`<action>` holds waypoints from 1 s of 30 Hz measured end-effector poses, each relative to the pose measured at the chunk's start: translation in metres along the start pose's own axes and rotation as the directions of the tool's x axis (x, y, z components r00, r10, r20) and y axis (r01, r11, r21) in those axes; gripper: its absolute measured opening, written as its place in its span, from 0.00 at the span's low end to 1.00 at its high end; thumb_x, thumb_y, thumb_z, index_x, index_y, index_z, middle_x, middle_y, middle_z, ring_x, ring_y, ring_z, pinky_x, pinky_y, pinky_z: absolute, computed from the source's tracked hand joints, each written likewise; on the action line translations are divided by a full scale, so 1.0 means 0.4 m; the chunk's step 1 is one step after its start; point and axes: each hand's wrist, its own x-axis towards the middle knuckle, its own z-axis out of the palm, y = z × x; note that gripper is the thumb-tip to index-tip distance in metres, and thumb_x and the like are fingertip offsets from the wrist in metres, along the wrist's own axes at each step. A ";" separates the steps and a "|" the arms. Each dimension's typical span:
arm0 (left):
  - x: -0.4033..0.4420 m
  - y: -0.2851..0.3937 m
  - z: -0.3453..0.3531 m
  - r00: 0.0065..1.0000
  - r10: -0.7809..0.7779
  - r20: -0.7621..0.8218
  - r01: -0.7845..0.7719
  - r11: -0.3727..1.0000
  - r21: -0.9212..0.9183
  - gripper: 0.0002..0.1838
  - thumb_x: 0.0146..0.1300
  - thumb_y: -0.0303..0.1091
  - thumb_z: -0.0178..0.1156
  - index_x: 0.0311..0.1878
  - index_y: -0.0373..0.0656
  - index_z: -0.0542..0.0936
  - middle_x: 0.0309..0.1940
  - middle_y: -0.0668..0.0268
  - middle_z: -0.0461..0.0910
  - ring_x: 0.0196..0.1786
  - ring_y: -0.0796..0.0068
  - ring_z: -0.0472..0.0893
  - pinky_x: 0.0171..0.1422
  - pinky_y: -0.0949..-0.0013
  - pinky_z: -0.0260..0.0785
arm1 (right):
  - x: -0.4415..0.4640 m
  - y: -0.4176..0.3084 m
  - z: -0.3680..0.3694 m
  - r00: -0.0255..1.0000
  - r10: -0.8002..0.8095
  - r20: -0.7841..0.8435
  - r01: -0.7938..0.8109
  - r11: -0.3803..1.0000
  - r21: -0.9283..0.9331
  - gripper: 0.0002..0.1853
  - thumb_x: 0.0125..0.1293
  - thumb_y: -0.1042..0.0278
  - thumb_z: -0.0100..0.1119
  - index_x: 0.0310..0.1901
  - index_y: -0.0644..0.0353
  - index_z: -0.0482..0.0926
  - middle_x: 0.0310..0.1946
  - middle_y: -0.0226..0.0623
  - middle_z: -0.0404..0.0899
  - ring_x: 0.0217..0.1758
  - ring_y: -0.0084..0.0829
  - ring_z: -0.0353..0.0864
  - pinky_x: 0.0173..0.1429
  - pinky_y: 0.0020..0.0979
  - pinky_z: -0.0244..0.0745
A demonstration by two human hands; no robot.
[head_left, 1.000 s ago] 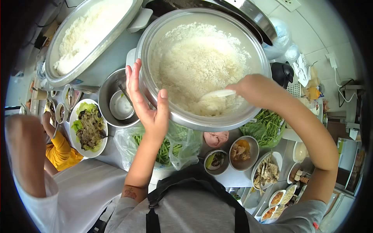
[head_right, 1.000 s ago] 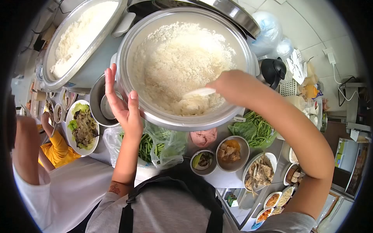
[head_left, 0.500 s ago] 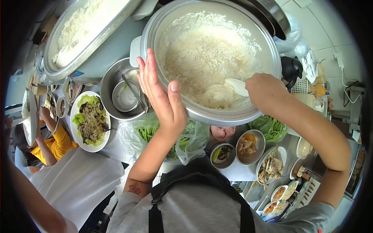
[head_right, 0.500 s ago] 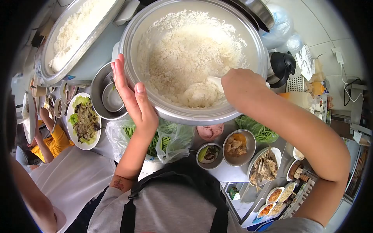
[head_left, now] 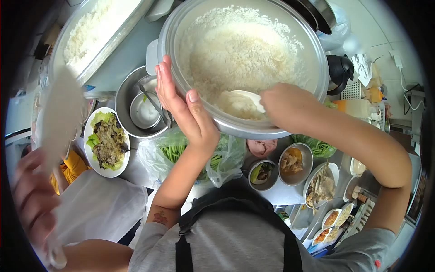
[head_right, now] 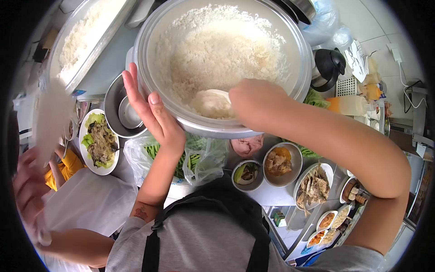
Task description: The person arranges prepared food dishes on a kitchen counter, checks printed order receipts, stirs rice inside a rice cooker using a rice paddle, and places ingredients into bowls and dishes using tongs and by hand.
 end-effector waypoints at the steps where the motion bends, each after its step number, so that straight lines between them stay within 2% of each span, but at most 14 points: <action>1: -0.002 -0.001 0.000 1.000 0.003 -0.008 -0.003 1.000 0.000 0.28 0.71 0.34 0.39 0.70 0.28 0.52 0.69 0.47 0.58 0.73 0.50 0.53 0.75 0.52 0.38 | 0.011 -0.014 -0.004 0.999 -0.002 0.040 0.001 1.000 0.032 0.10 0.60 0.71 0.50 0.35 0.64 0.82 0.33 0.50 0.81 0.39 0.48 0.82 0.43 0.43 0.77; 2: -0.003 -0.001 0.001 1.000 0.006 -0.015 -0.006 1.000 -0.001 0.28 0.71 0.33 0.39 0.70 0.28 0.52 0.69 0.47 0.58 0.72 0.50 0.54 0.75 0.52 0.39 | 0.019 -0.022 -0.004 0.997 -0.008 0.080 0.003 0.998 0.064 0.11 0.62 0.70 0.49 0.38 0.63 0.81 0.35 0.50 0.81 0.40 0.48 0.81 0.45 0.44 0.76; 6: -0.009 -0.014 0.009 0.997 0.026 -0.069 -0.029 0.999 -0.039 0.27 0.72 0.33 0.39 0.70 0.28 0.52 0.69 0.47 0.58 0.71 0.54 0.56 0.74 0.54 0.42 | 0.055 -0.016 0.027 1.000 0.003 0.009 -0.005 0.974 0.228 0.13 0.66 0.66 0.48 0.38 0.64 0.81 0.34 0.52 0.80 0.40 0.51 0.80 0.45 0.46 0.74; 10: -0.012 -0.004 -0.008 0.999 -0.044 0.006 0.044 0.999 -0.029 0.28 0.74 0.37 0.37 0.73 0.36 0.47 0.72 0.47 0.50 0.73 0.62 0.54 0.74 0.58 0.46 | 0.068 -0.003 0.040 0.998 -0.042 -0.048 0.055 0.941 0.333 0.14 0.67 0.63 0.49 0.37 0.65 0.80 0.31 0.54 0.79 0.37 0.53 0.79 0.43 0.46 0.73; 13: -0.013 -0.009 0.005 0.996 -0.015 -0.088 0.017 1.000 0.016 0.26 0.72 0.33 0.38 0.69 0.30 0.54 0.68 0.49 0.60 0.70 0.57 0.57 0.73 0.57 0.45 | 0.066 0.002 0.055 0.983 -0.090 -0.158 0.142 0.924 0.356 0.15 0.68 0.62 0.50 0.35 0.66 0.79 0.28 0.54 0.78 0.34 0.54 0.78 0.41 0.45 0.71; 14: -0.013 -0.006 0.007 0.995 -0.030 -0.095 0.031 0.999 0.012 0.25 0.73 0.34 0.38 0.69 0.30 0.57 0.68 0.50 0.60 0.70 0.57 0.57 0.73 0.57 0.45 | 0.064 0.004 0.061 0.974 -0.105 -0.203 0.173 0.917 0.360 0.15 0.68 0.62 0.50 0.35 0.67 0.79 0.27 0.53 0.78 0.33 0.53 0.77 0.41 0.45 0.71; 17: -0.013 -0.006 0.003 0.997 -0.018 -0.077 0.020 1.000 0.019 0.25 0.73 0.35 0.38 0.68 0.30 0.58 0.68 0.52 0.61 0.70 0.56 0.57 0.73 0.57 0.44 | 0.056 0.016 0.057 0.954 -0.171 -0.248 0.255 0.897 0.362 0.16 0.69 0.61 0.50 0.33 0.68 0.77 0.22 0.51 0.75 0.25 0.48 0.75 0.35 0.42 0.69; 20: -0.011 -0.003 -0.006 0.999 -0.007 -0.052 0.012 0.995 0.103 0.25 0.73 0.35 0.39 0.68 0.31 0.59 0.68 0.51 0.60 0.69 0.55 0.57 0.72 0.57 0.43 | 0.046 0.038 0.041 0.953 -0.207 -0.223 0.287 0.852 0.438 0.17 0.70 0.60 0.49 0.31 0.67 0.76 0.17 0.44 0.73 0.19 0.36 0.72 0.31 0.38 0.67; 22: -0.007 0.006 -0.017 1.000 0.015 -0.027 -0.010 0.988 0.156 0.25 0.72 0.34 0.41 0.68 0.32 0.58 0.68 0.50 0.60 0.69 0.53 0.58 0.72 0.56 0.44 | 0.048 0.050 0.031 0.963 -0.209 -0.170 0.266 0.832 0.487 0.18 0.71 0.59 0.49 0.31 0.66 0.76 0.15 0.40 0.72 0.19 0.29 0.71 0.30 0.35 0.67; 25: -0.034 0.096 -0.089 0.993 0.056 0.103 -0.082 0.958 0.276 0.27 0.72 0.34 0.40 0.71 0.33 0.52 0.69 0.49 0.56 0.71 0.58 0.57 0.75 0.58 0.45 | 0.046 0.076 0.030 0.970 -0.198 -0.141 0.243 0.791 0.561 0.17 0.71 0.58 0.48 0.33 0.65 0.76 0.17 0.33 0.71 0.19 0.23 0.71 0.28 0.28 0.67; 27: -0.107 0.147 -0.145 0.957 0.253 0.144 -0.267 0.960 0.084 0.27 0.70 0.33 0.40 0.71 0.35 0.52 0.65 0.45 0.59 0.66 0.51 0.63 0.73 0.52 0.49 | 0.045 0.077 0.033 0.969 -0.195 -0.151 0.247 0.754 0.609 0.17 0.71 0.57 0.48 0.35 0.64 0.77 0.19 0.28 0.71 0.20 0.20 0.71 0.27 0.22 0.67; 28: -0.171 0.151 -0.162 0.958 0.281 0.056 -0.274 0.955 -0.116 0.21 0.66 0.36 0.50 0.59 0.36 0.67 0.58 0.47 0.67 0.59 0.52 0.70 0.64 0.53 0.60 | 0.035 0.067 0.025 0.991 -0.118 -0.064 0.129 0.700 0.702 0.15 0.70 0.56 0.49 0.40 0.61 0.78 0.23 0.25 0.71 0.20 0.15 0.68 0.23 0.18 0.62; 29: -0.218 0.193 -0.185 0.970 0.178 0.167 -0.135 0.961 -0.240 0.14 0.67 0.32 0.49 0.54 0.39 0.72 0.53 0.49 0.70 0.53 0.56 0.74 0.58 0.55 0.65 | 0.026 0.065 0.013 0.991 -0.133 -0.017 0.105 0.690 0.717 0.15 0.70 0.56 0.49 0.41 0.60 0.77 0.23 0.25 0.70 0.20 0.15 0.67 0.23 0.18 0.61; 30: -0.254 0.217 -0.216 0.931 0.083 0.356 0.017 0.963 -0.268 0.12 0.68 0.27 0.46 0.51 0.40 0.74 0.48 0.54 0.75 0.47 0.61 0.78 0.54 0.61 0.69 | 0.021 0.072 -0.002 0.989 -0.144 0.029 0.078 0.679 0.730 0.15 0.70 0.55 0.50 0.43 0.59 0.77 0.23 0.25 0.70 0.19 0.14 0.66 0.22 0.18 0.59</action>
